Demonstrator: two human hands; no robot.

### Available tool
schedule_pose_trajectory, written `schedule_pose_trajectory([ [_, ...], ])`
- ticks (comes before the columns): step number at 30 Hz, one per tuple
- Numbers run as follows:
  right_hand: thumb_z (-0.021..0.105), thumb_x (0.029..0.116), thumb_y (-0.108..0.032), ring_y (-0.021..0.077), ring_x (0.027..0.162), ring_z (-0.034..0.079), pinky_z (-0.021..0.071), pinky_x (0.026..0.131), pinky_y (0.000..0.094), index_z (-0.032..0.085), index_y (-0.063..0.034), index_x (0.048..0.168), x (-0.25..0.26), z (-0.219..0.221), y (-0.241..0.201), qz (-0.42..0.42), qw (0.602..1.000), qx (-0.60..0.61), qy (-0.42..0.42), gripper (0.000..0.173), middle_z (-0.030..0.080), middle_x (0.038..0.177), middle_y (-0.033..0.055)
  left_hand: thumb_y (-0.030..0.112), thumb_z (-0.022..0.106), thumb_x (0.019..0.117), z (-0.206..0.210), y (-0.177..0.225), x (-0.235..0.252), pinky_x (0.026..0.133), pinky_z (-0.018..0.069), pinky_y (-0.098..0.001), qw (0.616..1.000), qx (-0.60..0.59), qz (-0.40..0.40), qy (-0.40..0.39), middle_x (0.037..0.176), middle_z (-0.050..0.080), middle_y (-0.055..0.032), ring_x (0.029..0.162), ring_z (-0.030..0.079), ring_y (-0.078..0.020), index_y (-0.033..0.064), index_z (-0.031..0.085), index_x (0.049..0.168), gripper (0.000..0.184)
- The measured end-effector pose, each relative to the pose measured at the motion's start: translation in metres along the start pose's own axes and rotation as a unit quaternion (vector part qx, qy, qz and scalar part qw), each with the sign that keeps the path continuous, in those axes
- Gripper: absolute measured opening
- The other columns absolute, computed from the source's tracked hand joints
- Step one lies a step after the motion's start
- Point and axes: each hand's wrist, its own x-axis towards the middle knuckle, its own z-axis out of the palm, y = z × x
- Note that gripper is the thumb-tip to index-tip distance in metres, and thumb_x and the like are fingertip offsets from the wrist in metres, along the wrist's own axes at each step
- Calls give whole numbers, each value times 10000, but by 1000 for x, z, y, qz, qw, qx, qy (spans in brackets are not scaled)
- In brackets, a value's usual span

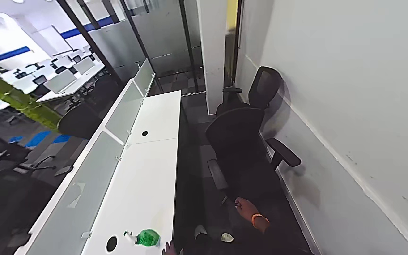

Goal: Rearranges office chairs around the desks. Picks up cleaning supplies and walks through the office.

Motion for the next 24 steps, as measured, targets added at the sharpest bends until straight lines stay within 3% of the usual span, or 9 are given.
schedule_pose_trajectory([
  [7, 626, 1005, -318, 328, 1225, 645, 490, 1074, 547, 585, -75, 1391, 6, -6, 9, 6, 998, 36, -55, 458, 676, 1302, 168, 436, 664, 934, -57, 161, 125, 1131, 394, -606, 976, 26, 214, -29, 1575, 451, -185, 1439, 443, -386, 53, 489, 1507, 711],
  [9, 661, 993, -331, 346, 1310, 586, 452, 1119, 541, 524, -60, 1459, 14, -9, 10, 36, 996, 51, -59, 556, 598, 1416, 197, 428, 658, 944, -79, 213, 153, 1144, 394, -578, 962, 37, 268, -29, 1580, 446, -175, 1446, 440, -368, 54, 468, 1520, 712],
  [12, 713, 943, -408, 329, 1421, 491, 400, 1181, 512, 397, -75, 1562, 43, -5, 6, 85, 990, 111, 2, 771, 467, 1559, 190, 414, 662, 935, -106, 280, 205, 1162, 400, -526, 939, 28, 342, -18, 1569, 461, -177, 1428, 472, -342, 38, 451, 1526, 733],
  [16, 749, 899, -501, 316, 1471, 437, 355, 1221, 476, 292, -49, 1605, 92, 5, -7, 145, 957, 245, 53, 955, 409, 1601, 206, 352, 686, 932, -154, 353, 262, 1190, 377, -503, 912, 24, 408, -38, 1568, 445, -218, 1444, 453, -349, -12, 382, 1550, 780],
  [18, 763, 883, -509, 322, 1450, 464, 369, 1211, 479, 311, -37, 1596, 117, 10, -13, 161, 943, 284, 59, 968, 444, 1577, 212, 362, 686, 935, -178, 383, 289, 1205, 363, -484, 902, 21, 430, -33, 1580, 418, -237, 1460, 432, -355, -32, 353, 1556, 807],
  [21, 714, 940, -487, 356, 1370, 534, 416, 1157, 511, 400, -17, 1537, 129, -3, -34, 169, 936, 309, 19, 822, 540, 1465, 248, 364, 694, 939, -208, 422, 322, 1219, 345, -469, 889, 3, 457, -19, 1612, 343, -272, 1486, 388, -370, -56, 288, 1572, 861],
  [24, 690, 951, -502, 356, 1384, 523, 407, 1164, 524, 474, 1, 1486, 145, -4, -44, 180, 933, 313, 0, 766, 543, 1463, 252, 343, 729, 917, -223, 457, 350, 1178, 404, -462, 882, -33, 470, -19, 1558, 415, -267, 1424, 465, -356, -60, 279, 1560, 883],
])
